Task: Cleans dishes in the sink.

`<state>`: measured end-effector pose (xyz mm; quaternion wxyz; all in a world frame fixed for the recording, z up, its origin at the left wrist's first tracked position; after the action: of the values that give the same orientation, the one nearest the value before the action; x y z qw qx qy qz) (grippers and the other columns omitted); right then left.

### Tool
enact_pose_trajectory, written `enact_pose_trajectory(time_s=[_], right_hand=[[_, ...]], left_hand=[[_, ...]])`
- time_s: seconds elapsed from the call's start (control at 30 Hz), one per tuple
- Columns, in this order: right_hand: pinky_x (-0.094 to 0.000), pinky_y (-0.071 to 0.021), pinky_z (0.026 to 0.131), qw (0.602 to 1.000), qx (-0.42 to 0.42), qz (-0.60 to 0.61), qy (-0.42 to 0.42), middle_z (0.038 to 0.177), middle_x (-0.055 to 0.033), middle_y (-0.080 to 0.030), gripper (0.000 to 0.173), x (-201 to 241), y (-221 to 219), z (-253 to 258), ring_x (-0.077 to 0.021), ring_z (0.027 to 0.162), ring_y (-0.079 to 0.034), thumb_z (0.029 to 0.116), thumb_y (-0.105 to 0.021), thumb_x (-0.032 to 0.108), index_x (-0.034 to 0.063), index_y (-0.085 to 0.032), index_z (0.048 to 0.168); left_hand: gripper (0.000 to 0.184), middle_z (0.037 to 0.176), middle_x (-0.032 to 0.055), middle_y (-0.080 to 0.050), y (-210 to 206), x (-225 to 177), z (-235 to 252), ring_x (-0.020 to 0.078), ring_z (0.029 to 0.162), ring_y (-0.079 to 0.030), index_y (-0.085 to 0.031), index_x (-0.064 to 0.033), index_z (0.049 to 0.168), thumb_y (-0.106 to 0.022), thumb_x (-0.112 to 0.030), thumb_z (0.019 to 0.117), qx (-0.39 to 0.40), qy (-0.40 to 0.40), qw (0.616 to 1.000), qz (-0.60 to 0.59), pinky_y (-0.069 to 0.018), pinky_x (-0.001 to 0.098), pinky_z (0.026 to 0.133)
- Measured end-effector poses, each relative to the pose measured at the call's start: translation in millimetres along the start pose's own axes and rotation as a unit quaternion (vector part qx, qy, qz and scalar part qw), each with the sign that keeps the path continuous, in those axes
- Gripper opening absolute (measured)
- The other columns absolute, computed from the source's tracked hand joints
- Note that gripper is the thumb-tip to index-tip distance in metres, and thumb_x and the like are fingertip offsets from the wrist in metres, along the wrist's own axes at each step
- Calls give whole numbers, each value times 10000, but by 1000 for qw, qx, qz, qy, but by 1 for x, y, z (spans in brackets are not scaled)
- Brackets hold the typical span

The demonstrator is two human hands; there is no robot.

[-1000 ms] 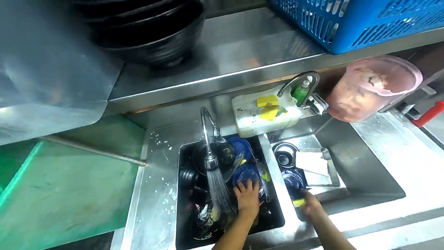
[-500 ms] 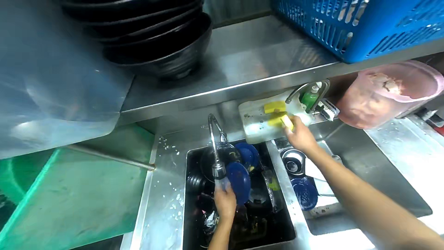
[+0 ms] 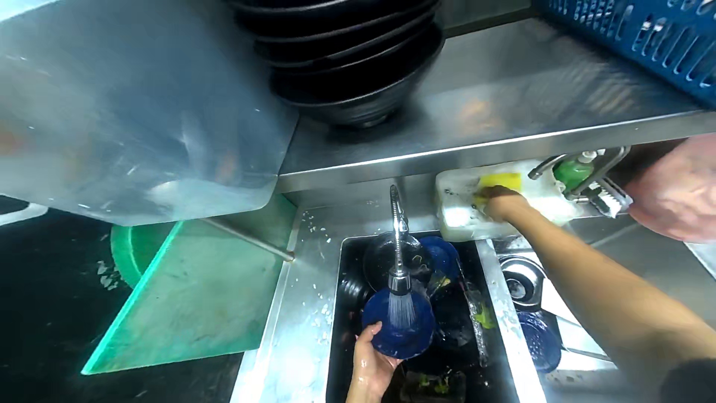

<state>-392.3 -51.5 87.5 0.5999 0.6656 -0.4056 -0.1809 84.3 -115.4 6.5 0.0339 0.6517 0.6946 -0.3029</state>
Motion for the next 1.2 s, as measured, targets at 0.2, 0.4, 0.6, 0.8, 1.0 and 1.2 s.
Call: enact_pose_trajectory(time_s=[0.2, 0.4, 0.6, 0.8, 1.0, 1.2], right_hand=[[-587, -509, 1011, 978, 63, 108, 164, 1305, -134, -659, 401, 99, -48, -189, -340, 1203, -627, 937, -690, 281, 148, -669, 1315], [-533, -374, 1185, 970, 74, 127, 193, 1580, -85, -478, 466, 153, -139, -293, -312, 1461, -440, 1060, -450, 302, 112, -549, 1474], [-594, -273, 1222, 986, 100, 115, 65, 1694, -63, -274, 562, 99, -157, -248, -335, 1547, -272, 1083, -360, 365, 159, -364, 1605], [-549, -271, 1239, 962, 138, 181, 154, 1617, -101, -422, 466, 153, -166, -304, -318, 1518, -340, 1019, -512, 215, 95, -560, 1467], [-516, -430, 1144, 977, 31, 133, 162, 1505, -84, -553, 348, 102, -173, -243, -325, 1409, -483, 1022, -480, 140, 69, -678, 1299], [-457, -431, 1150, 922, 5, 319, 221, 1330, -72, -664, 239, 129, -147, -290, -270, 1338, -543, 979, -576, 131, 104, -761, 1129]], left_hand=[[469, 1242, 231, -666, -39, 35, 11, 415, 1086, -677, -556, -85, 1362, -399, -417, 1070, 40, 40, 998, -26, -567, 635, 835], [654, 991, 141, -715, -89, 70, -9, 246, 886, -715, -608, -58, 1222, -292, -608, 1061, 155, 0, 988, -26, -611, 449, 768], [485, 1326, 195, -624, -68, 83, -9, 363, 1151, -659, -334, -186, 1556, -382, -379, 1114, 116, -35, 993, 2, -570, 593, 901], [550, 1186, 161, -685, -54, 72, -16, 260, 1059, -689, -528, -72, 1387, -311, -490, 1102, 122, -81, 989, -19, -590, 469, 891], [531, 1349, 197, -619, -54, 87, -22, 398, 1156, -658, -257, -284, 1602, -438, -328, 1104, 74, -61, 995, 28, -570, 631, 880], [517, 1295, 171, -638, -69, 78, -16, 286, 1144, -659, -334, -139, 1560, -393, -389, 1111, 97, -108, 988, 43, -563, 493, 962]])
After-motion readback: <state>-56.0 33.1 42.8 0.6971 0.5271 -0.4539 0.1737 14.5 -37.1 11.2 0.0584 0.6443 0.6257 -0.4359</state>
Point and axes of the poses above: each hand's wrist, its own z-axis towards the middle knuckle, its own y-axis out of the back of the hand, x = y × z, the point moved 8 cm from there along z, towards the middle knuckle
